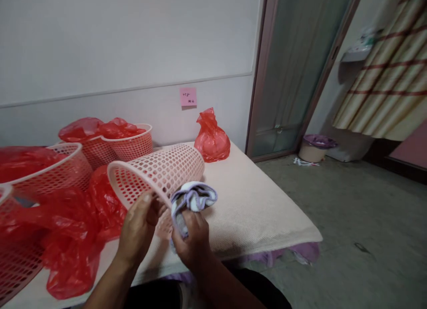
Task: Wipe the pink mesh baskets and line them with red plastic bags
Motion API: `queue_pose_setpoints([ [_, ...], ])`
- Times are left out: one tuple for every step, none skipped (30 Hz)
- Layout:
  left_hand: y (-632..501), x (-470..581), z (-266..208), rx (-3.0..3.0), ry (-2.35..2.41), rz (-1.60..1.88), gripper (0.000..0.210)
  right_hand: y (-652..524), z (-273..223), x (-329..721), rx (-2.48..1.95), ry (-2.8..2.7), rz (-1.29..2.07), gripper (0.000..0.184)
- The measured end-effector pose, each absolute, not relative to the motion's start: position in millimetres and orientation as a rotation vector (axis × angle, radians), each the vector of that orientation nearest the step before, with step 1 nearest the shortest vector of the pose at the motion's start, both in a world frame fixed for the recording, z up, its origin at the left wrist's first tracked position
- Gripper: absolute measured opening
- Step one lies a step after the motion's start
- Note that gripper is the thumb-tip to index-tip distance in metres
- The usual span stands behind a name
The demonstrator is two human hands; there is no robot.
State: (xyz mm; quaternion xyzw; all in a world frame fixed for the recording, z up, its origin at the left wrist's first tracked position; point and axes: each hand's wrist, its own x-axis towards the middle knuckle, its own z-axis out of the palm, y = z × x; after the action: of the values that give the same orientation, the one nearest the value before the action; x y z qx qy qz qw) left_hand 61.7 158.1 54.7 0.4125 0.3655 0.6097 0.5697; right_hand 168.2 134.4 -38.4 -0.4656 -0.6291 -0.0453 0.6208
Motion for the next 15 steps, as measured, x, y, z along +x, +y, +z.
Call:
queue_pose_setpoints([
  [154,59,44,1.016,0.851,1.353,0.028,137,-35,173,-1.077,-1.408,-0.084,0.037],
  [150,56,32,1.051,0.86,1.296,0.03,139,-33,177,-1.074,-1.373,-0.07,0.036],
  [145,53,20,1.102,0.891,1.252,0.03,142,-31,181,-1.067,-1.337,-0.062,0.036],
  [140,49,8,1.189,0.931,1.198,0.031,144,-29,185,-1.057,-1.302,-0.052,0.035],
  [136,46,-4,1.314,0.976,1.141,0.034,145,-28,187,-1.053,-1.265,-0.034,0.034],
  [133,42,-15,1.474,1.029,1.055,0.041,145,-28,189,-1.056,-1.227,-0.004,0.034],
  [131,39,-27,1.644,1.07,0.966,0.051,145,-27,190,-1.068,-1.187,0.033,0.034],
  [132,35,-37,1.802,1.098,0.886,0.059,143,-26,190,-1.08,-1.156,0.072,0.034],
  [134,32,-47,1.929,1.122,0.83,0.063,141,-26,190,-1.086,-1.14,0.111,0.034],
  [137,29,-55,2.008,1.142,0.815,0.06,138,-25,189,-1.081,-1.142,0.137,0.033],
  [141,27,-61,2.046,1.161,0.825,0.056,136,-24,188,-1.062,-1.163,0.149,0.033],
  [144,25,-66,2.051,1.18,0.855,0.05,133,-23,187,-1.026,-1.203,0.151,0.032],
  [147,25,-68,2.039,1.189,0.886,0.044,131,-23,185,-0.98,-1.254,0.144,0.033],
  [149,25,-67,2.02,1.186,0.917,0.04,130,-24,184,-0.935,-1.31,0.136,0.033],
  [149,26,-64,1.992,1.181,0.958,0.036,130,-25,183,-0.898,-1.366,0.126,0.035],
])
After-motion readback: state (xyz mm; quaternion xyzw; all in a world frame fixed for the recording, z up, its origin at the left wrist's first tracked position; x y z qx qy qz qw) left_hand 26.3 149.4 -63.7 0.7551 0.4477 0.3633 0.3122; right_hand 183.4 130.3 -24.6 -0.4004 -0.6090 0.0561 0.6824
